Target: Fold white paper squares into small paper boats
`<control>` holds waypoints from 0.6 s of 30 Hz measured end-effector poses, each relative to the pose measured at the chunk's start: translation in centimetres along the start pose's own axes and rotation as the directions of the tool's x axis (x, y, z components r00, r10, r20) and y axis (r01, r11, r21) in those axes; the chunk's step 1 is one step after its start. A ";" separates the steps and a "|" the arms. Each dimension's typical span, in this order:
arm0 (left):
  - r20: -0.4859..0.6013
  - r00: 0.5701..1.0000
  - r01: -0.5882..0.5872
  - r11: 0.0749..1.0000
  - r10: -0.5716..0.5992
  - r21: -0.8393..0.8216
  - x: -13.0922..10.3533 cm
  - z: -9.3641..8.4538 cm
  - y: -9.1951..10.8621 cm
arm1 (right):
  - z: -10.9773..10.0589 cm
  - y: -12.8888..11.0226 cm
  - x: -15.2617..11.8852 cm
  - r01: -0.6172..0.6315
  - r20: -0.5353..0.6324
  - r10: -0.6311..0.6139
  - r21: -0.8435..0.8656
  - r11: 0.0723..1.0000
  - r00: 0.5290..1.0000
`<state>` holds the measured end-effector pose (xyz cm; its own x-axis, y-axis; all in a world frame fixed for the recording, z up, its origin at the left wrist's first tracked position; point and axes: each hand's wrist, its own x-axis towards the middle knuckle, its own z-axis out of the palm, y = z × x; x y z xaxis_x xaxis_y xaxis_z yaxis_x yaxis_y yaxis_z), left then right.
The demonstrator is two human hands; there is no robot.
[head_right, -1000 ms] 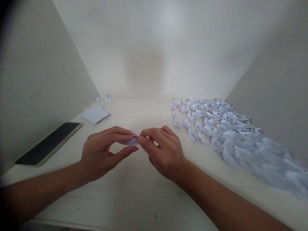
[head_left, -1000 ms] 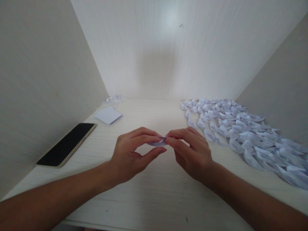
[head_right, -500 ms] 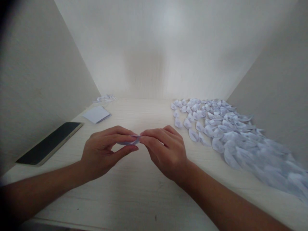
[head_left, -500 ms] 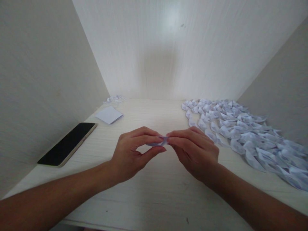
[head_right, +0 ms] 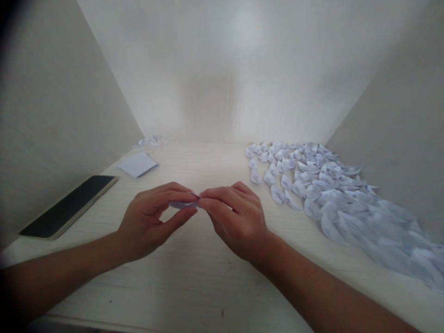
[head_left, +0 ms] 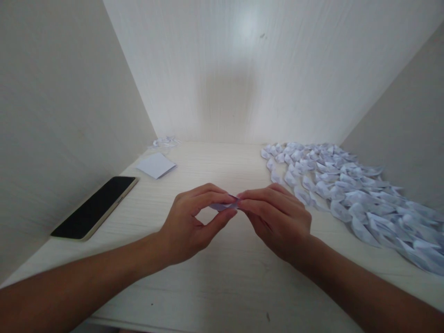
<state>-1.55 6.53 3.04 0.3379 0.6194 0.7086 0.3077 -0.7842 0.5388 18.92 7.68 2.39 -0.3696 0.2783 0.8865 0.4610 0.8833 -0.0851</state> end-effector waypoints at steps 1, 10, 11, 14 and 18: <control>0.005 1.000 0.008 1.000 -0.008 -0.008 0.0 0.0 -0.1 | 0.0 0.0 0.0 -0.005 0.002 0.005 -0.004 1.000 1.000; 0.110 0.984 0.144 0.989 -0.141 -0.020 0.1 -0.2 -1.1 | 0.6 0.8 -0.3 -0.145 0.137 0.137 0.048 0.988 0.981; 0.133 0.974 0.188 0.982 -0.182 -0.035 0.1 -0.1 -1.3 | 0.6 1.0 -0.4 -0.182 0.175 0.166 0.079 0.980 0.971; 0.194 0.938 0.309 0.947 -0.288 -0.087 -0.1 -0.1 -2.1 | 0.8 1.7 -0.5 -0.321 0.269 0.274 0.148 0.935 0.923; 0.203 0.888 0.439 0.892 -0.413 -0.104 -0.3 -0.1 -3.7 | 1.0 2.5 -0.6 -0.536 0.366 0.456 0.155 0.830 0.811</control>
<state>-2.86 9.28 0.90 0.3535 0.8812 0.3139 0.3306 -0.4316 0.8393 19.46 10.14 1.18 -0.3848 0.7668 0.5137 0.4561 0.6418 -0.6164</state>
